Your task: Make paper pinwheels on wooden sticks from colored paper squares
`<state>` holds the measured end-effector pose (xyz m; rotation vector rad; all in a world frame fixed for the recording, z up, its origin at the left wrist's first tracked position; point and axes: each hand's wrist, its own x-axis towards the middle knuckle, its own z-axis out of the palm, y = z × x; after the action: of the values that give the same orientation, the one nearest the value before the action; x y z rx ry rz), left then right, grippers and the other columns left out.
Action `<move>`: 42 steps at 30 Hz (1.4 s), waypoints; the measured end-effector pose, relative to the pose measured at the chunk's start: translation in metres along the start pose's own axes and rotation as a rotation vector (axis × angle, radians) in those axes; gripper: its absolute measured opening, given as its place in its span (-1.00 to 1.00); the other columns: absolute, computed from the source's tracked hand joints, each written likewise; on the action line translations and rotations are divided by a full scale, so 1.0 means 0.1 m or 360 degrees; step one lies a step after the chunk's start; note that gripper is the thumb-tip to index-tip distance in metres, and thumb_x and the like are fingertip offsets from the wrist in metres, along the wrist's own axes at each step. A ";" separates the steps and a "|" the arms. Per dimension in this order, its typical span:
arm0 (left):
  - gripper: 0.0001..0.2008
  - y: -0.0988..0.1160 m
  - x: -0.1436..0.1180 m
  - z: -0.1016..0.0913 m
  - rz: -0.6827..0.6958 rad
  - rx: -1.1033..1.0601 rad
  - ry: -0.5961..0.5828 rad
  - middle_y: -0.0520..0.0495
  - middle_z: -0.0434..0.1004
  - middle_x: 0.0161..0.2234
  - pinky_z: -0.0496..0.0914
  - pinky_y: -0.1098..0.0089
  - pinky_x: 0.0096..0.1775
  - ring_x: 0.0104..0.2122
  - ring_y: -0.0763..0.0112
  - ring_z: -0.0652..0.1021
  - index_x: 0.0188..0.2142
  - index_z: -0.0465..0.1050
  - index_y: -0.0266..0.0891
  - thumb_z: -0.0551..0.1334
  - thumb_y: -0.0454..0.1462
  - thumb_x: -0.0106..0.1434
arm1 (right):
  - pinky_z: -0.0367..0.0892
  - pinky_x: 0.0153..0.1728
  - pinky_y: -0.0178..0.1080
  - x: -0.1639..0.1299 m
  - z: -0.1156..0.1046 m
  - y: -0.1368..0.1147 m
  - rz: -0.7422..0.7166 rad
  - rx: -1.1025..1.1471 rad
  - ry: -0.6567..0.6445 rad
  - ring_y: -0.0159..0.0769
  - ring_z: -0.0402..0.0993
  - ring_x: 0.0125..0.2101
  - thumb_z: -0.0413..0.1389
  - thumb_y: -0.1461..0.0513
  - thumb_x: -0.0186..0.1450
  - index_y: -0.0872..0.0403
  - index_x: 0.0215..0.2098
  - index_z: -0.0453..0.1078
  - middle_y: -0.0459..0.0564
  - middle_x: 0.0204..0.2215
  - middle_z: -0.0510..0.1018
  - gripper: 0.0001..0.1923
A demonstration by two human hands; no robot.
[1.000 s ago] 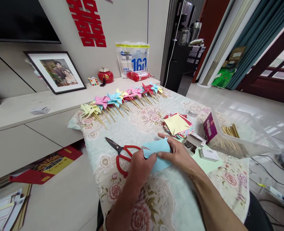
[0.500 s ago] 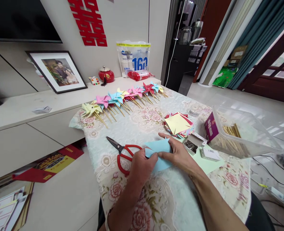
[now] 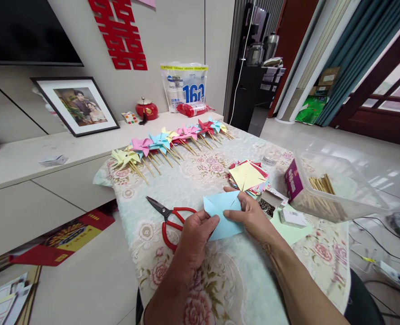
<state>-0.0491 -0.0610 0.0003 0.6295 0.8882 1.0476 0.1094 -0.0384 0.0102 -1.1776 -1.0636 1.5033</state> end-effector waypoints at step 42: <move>-0.58 -0.07 0.02 -0.02 0.0126 0.0137 0.0186 -0.14 0.69 -0.38 0.46 0.32 -0.29 -0.41 0.25 0.60 -0.16 0.60 -0.35 0.44 -0.20 -0.02 | 0.33 -0.24 -0.23 -0.01 0.03 -0.02 -0.0033 -0.0039 -0.0021 -0.21 0.46 -0.24 0.37 0.20 0.01 0.15 0.28 0.20 -0.03 -0.21 0.54 -0.10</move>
<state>-0.0476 -0.0618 -0.0066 0.6856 1.0213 1.1306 0.1064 -0.0395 0.0127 -1.1715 -1.1024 1.4875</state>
